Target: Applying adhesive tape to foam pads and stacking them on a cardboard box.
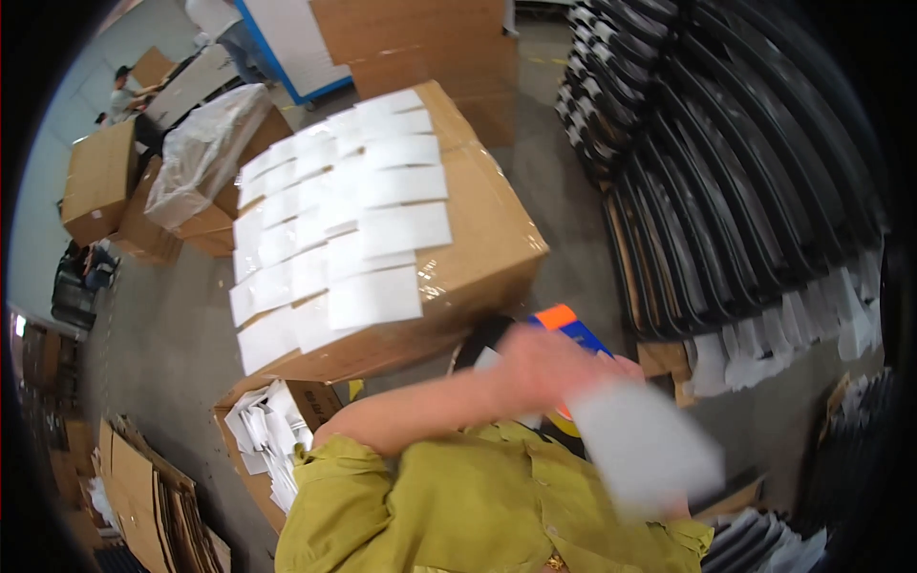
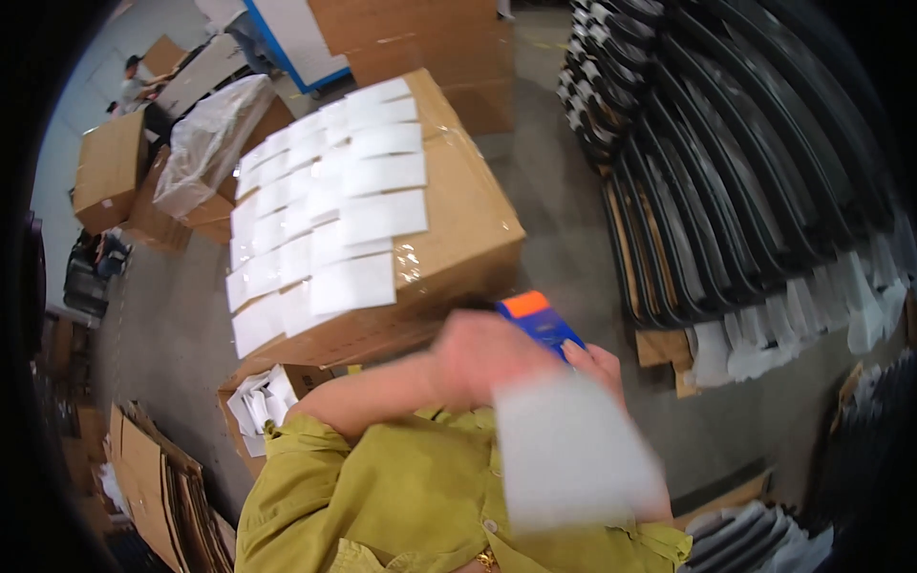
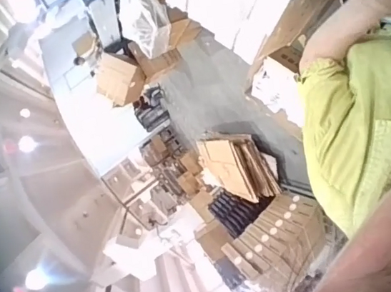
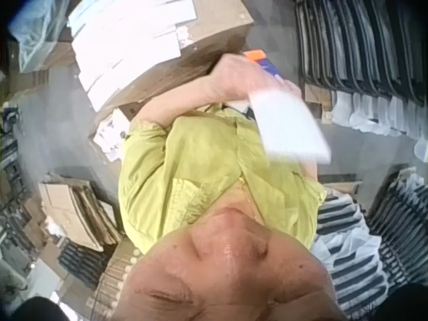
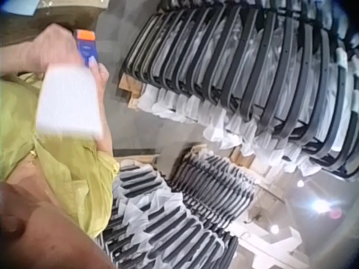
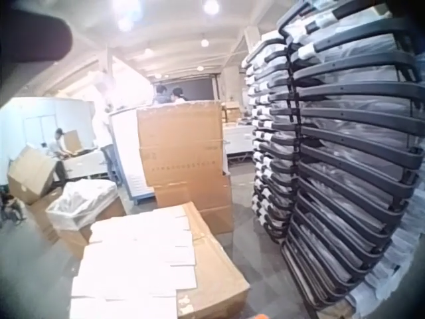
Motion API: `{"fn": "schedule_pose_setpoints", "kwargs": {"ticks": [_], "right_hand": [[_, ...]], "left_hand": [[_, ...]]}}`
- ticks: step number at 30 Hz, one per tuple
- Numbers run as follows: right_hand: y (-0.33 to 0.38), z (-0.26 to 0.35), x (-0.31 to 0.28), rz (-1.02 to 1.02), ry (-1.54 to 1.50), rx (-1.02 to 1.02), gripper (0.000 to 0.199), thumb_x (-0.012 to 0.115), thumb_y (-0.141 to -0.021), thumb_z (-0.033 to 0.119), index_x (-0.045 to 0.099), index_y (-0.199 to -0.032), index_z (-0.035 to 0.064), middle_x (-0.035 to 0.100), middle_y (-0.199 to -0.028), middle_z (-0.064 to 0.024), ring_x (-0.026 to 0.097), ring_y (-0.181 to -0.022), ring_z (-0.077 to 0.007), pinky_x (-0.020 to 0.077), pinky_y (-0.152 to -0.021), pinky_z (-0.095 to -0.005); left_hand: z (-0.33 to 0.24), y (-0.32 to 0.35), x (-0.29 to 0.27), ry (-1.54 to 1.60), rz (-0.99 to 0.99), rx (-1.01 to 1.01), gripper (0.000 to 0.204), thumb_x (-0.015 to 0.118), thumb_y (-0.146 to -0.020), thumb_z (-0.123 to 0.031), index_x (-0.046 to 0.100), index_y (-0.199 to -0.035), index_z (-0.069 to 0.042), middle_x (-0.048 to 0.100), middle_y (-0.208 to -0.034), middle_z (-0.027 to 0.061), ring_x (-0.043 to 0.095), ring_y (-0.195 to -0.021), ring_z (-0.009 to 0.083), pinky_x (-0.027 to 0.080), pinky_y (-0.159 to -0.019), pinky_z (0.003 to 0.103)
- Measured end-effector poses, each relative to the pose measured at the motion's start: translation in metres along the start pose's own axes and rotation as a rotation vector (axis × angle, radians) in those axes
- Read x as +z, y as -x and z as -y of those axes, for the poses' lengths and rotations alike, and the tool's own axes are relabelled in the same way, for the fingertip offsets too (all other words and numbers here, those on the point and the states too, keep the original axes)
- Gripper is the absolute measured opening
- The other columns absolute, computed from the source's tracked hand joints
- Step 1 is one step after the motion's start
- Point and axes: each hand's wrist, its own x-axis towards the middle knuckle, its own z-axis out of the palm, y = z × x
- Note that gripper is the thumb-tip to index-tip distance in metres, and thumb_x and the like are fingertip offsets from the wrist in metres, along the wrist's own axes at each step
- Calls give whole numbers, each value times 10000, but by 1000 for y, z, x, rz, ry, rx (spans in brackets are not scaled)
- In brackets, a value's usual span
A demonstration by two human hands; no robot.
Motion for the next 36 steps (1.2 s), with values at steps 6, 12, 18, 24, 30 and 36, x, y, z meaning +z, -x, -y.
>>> {"fn": "schedule_pose_setpoints", "kwargs": {"ticks": [6,12,18,24,30,36], "right_hand": [[-12,-6,-34,-63,-255,-197,173,543,-795,151,547,-856,-11,570,-766,-25,513,-621,-75,409,-578,-202],[-8,-10,-69,-202,-160,-232,153,551,-785,135,550,-825,-13,554,-703,-15,508,-582,-64,404,-542,-196],[-18,-19,-81,-367,123,-15,235,497,-837,253,577,-841,32,555,-760,-17,502,-670,-104,407,-597,-252],[-43,-21,-85,-532,7,125,231,540,-807,244,576,-771,19,530,-705,-9,465,-612,-93,383,-547,-256],[-61,-8,-75,-479,112,112,238,541,-808,263,578,-823,28,527,-721,-8,474,-641,-104,387,-579,-253],[-52,-19,-82,-454,121,99,248,531,-814,268,573,-827,25,521,-722,-6,462,-631,-105,381,-575,-250]], "left_hand": [[100,-31,-24,-35,182,-277,262,559,-725,-174,483,-956,-78,545,-712,79,556,-635,247,450,-534,337],[315,-33,0,-669,211,-200,298,477,-790,-201,455,-1063,-84,504,-767,119,517,-743,262,405,-656,357],[449,-1,51,-978,307,-577,294,430,-814,-251,472,-1079,-131,513,-799,123,509,-775,261,371,-676,359],[487,22,81,-900,448,-776,353,433,-817,-396,501,-1043,-135,530,-844,158,495,-843,270,346,-735,354],[478,7,82,-889,726,-850,480,423,-787,-507,517,-1093,-149,529,-1036,110,335,-1124,281,175,-930,533],[460,0,75,-852,467,-772,473,536,-747,-438,488,-1111,-141,406,-1199,93,302,-1164,282,204,-930,539]]}}
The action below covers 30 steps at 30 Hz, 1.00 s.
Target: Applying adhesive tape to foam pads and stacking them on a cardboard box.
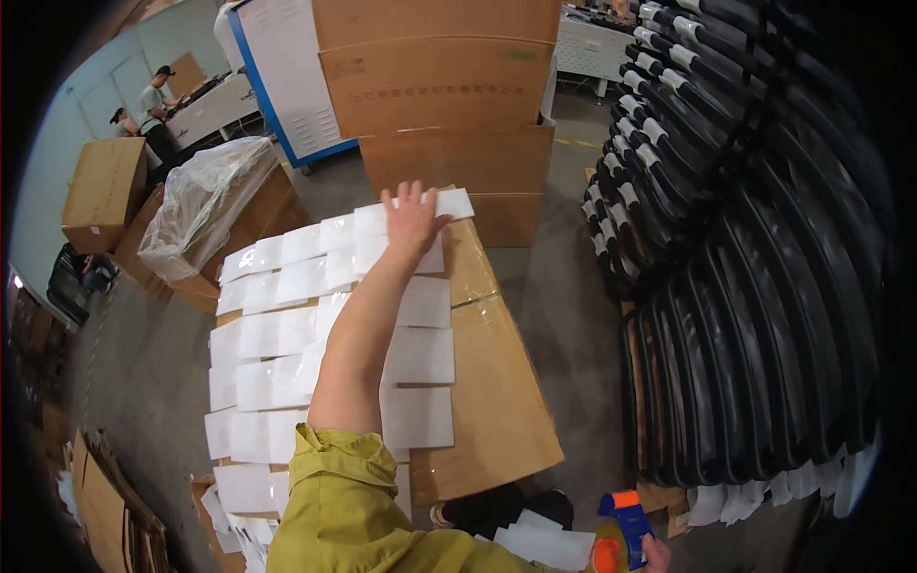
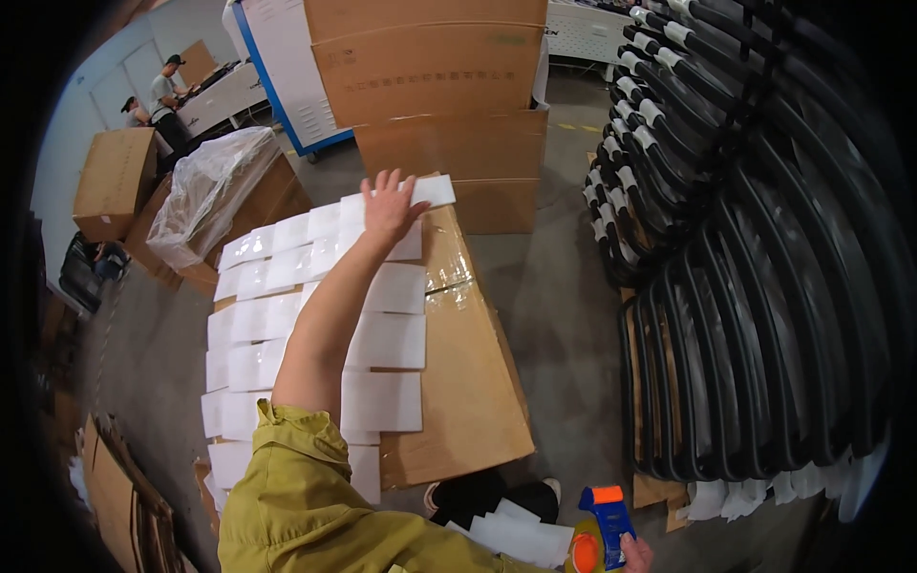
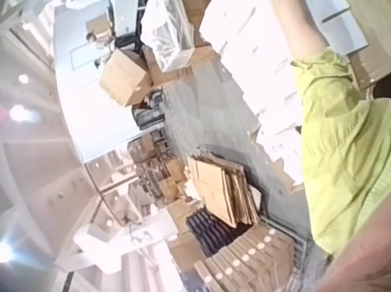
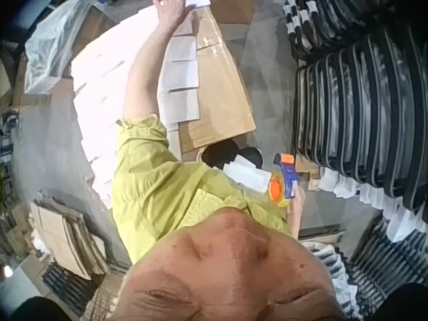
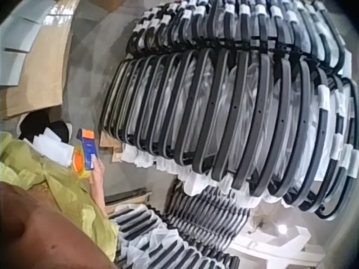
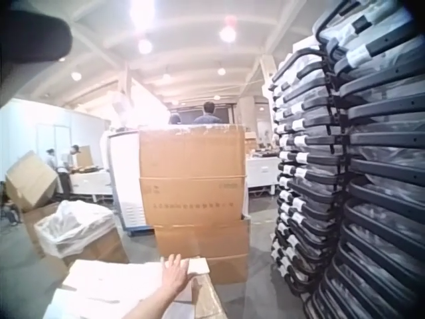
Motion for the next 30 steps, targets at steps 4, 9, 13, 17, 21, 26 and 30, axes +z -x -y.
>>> {"fn": "schedule_pose_setpoints", "kwargs": {"ticks": [4,9,13,17,21,26,30], "right_hand": [[29,7,0,7,-74,-27,230,531,-814,256,569,-817,29,518,-716,-4,459,-630,-102,379,-574,-250],[48,-11,0,144,-318,-134,158,573,-773,150,539,-780,-4,550,-684,-13,505,-567,-66,408,-533,-202],[57,-36,-14,136,-325,-257,156,568,-779,168,542,-818,19,543,-712,-12,508,-604,-68,414,-553,-210],[89,-33,-12,91,-403,-243,180,560,-786,159,548,-865,-1,558,-748,-15,506,-629,-60,408,-583,-198],[89,-57,-31,243,-450,-245,169,555,-795,140,550,-865,-14,579,-738,-19,521,-610,-50,415,-575,-183],[95,-73,-43,262,-461,-257,205,526,-812,148,539,-916,-29,590,-797,-38,541,-640,-70,428,-607,-182],[92,-85,-50,252,-448,-275,209,519,-812,144,540,-922,-33,593,-809,-40,544,-651,-69,426,-608,-182]], "left_hand": [[-49,35,-71,514,-121,226,436,624,-707,-231,472,-1091,-91,435,-1148,131,434,-1036,305,385,-830,391],[-123,199,-170,929,454,866,249,565,-699,-94,496,-937,-64,517,-854,114,502,-868,291,441,-715,359],[-152,327,-184,624,803,1203,552,679,-616,-286,462,-1069,-59,508,-1021,129,476,-1002,278,411,-793,414],[-150,410,-147,414,756,1045,900,741,-520,-342,302,-1244,-36,379,-1222,168,385,-1111,306,283,-928,456],[-132,432,-141,542,587,973,764,704,-584,-272,339,-1217,-46,395,-1203,165,380,-1113,298,275,-954,417],[-121,451,-153,614,342,986,700,670,-622,-240,350,-1226,-90,389,-1214,154,375,-1112,302,283,-952,401],[-111,456,-166,721,269,923,638,602,-654,-140,349,-1240,-123,404,-1167,152,398,-1063,299,315,-906,394]]}}
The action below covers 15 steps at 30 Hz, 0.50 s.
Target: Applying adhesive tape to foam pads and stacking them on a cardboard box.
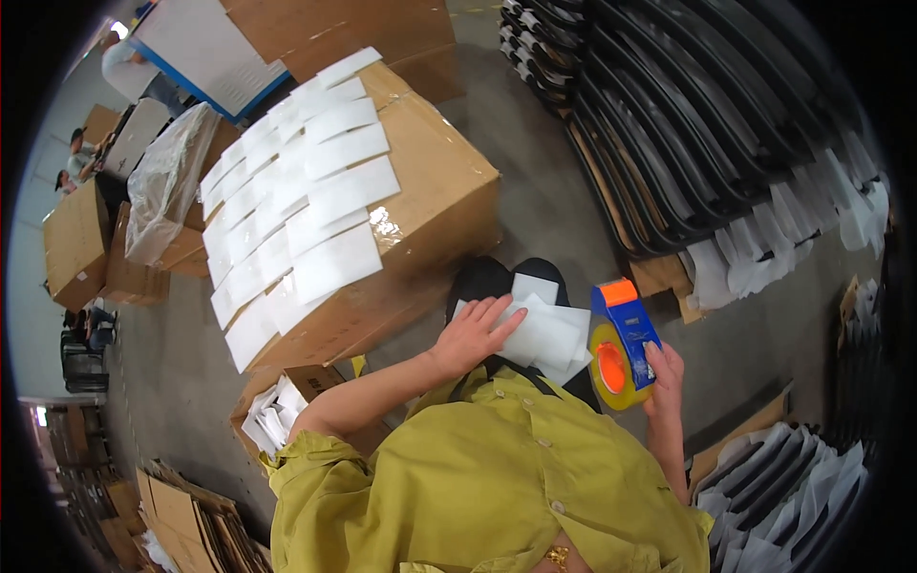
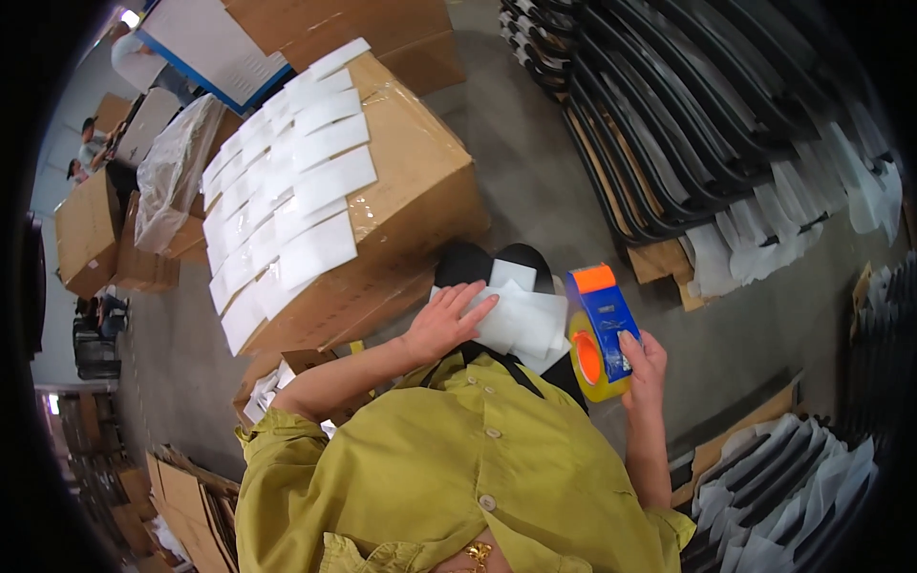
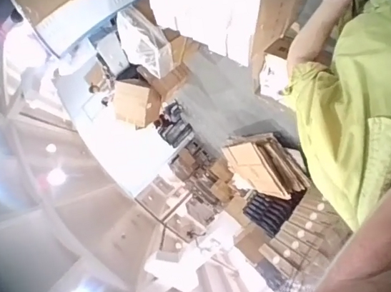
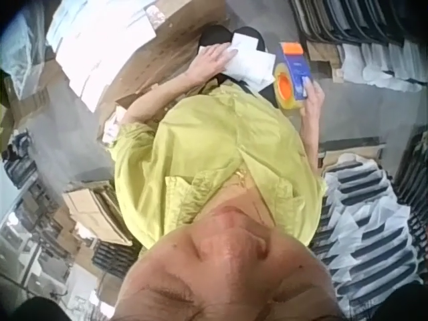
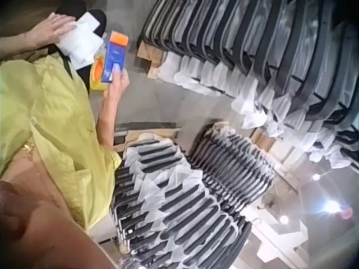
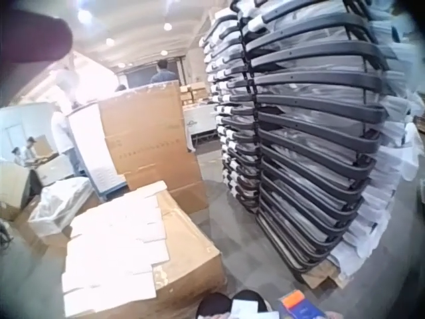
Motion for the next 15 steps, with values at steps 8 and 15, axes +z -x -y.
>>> {"fn": "schedule_pose_setpoints", "kwargs": {"ticks": [8,15], "right_hand": [[9,33,10,87,-30,-48,225,561,-769,132,538,-907,-44,607,-820,-88,579,-682,-107,458,-649,-209],[-40,19,33,226,55,-28,216,541,-779,121,534,-915,-46,588,-792,-55,543,-650,-73,433,-602,-190]], "left_hand": [[16,-29,-86,440,-599,-320,360,518,-741,-2,534,-1092,-80,555,-820,101,513,-666,191,429,-644,264],[131,-53,-73,266,-663,-838,436,607,-718,-121,483,-1119,-5,512,-733,125,504,-659,231,426,-630,330]]}}
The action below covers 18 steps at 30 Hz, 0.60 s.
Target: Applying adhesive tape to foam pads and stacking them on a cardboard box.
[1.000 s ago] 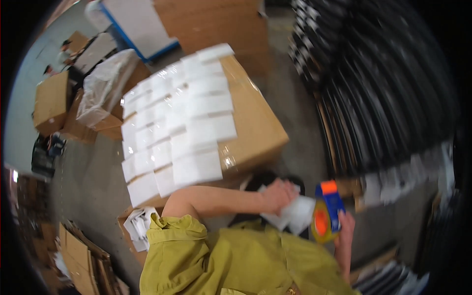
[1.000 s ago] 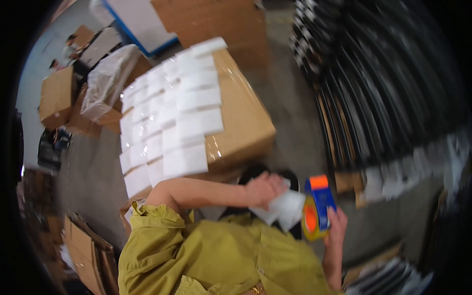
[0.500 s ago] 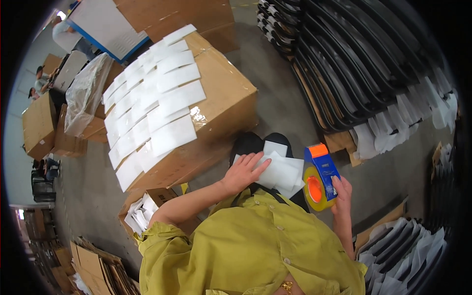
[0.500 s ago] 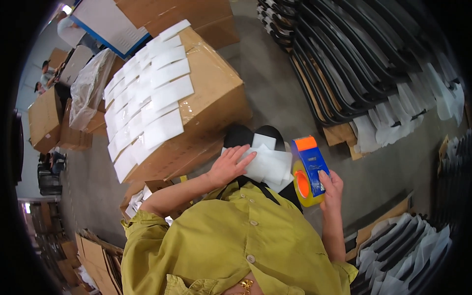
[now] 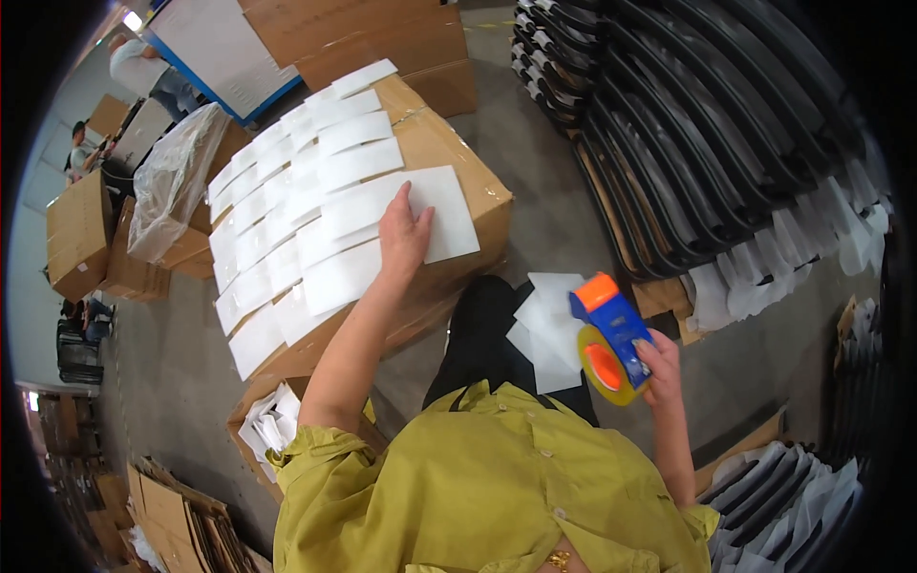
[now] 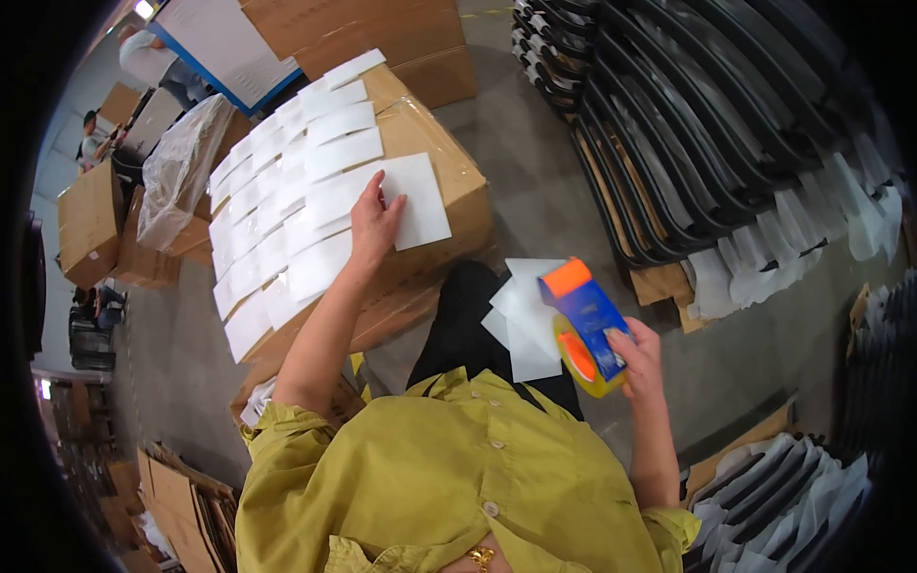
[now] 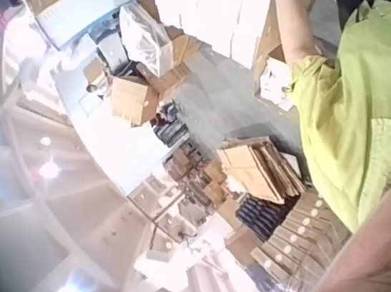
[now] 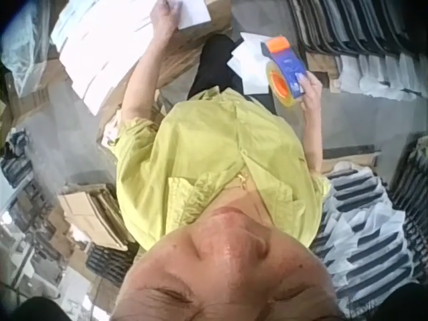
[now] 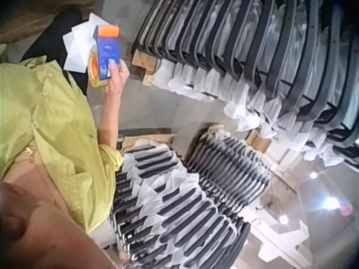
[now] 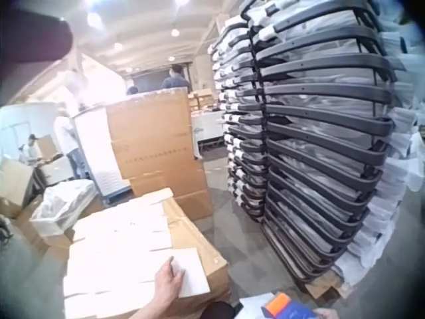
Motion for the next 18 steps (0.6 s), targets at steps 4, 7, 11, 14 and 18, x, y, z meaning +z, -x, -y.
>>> {"fn": "schedule_pose_setpoints", "kwargs": {"ticks": [4,7,11,14,18], "right_hand": [[-15,-23,10,-1,65,191,265,634,-724,162,552,-866,-46,589,-743,-55,535,-605,-76,431,-569,-196],[-19,-19,14,19,103,226,281,651,-715,174,557,-856,-50,586,-721,-54,530,-593,-76,426,-559,-193],[-17,-16,22,66,204,243,285,656,-713,184,559,-841,-51,582,-721,-54,526,-609,-77,420,-562,-195],[-11,-15,24,111,287,242,280,666,-705,196,563,-828,-34,577,-720,-46,518,-633,-74,413,-571,-196],[10,-20,10,69,297,148,296,682,-674,218,567,-831,-5,574,-736,-32,510,-657,-67,402,-588,-192]], "left_hand": [[-3,-1,-3,-397,110,100,536,645,-674,-141,429,-1151,-28,493,-929,186,500,-845,290,420,-741,366],[-31,0,-1,-475,37,254,588,640,-675,-150,365,-1184,-52,419,-1092,198,437,-987,310,388,-820,376],[-75,24,61,-3,396,604,361,629,-670,-136,498,-997,-59,507,-1017,149,500,-927,309,425,-786,382],[-76,40,120,-163,822,413,347,654,-655,-180,529,-947,-40,548,-955,155,528,-911,309,431,-785,381],[-38,50,161,-86,1227,213,515,712,-602,-228,519,-1032,-21,566,-966,171,527,-940,312,421,-805,356]]}}
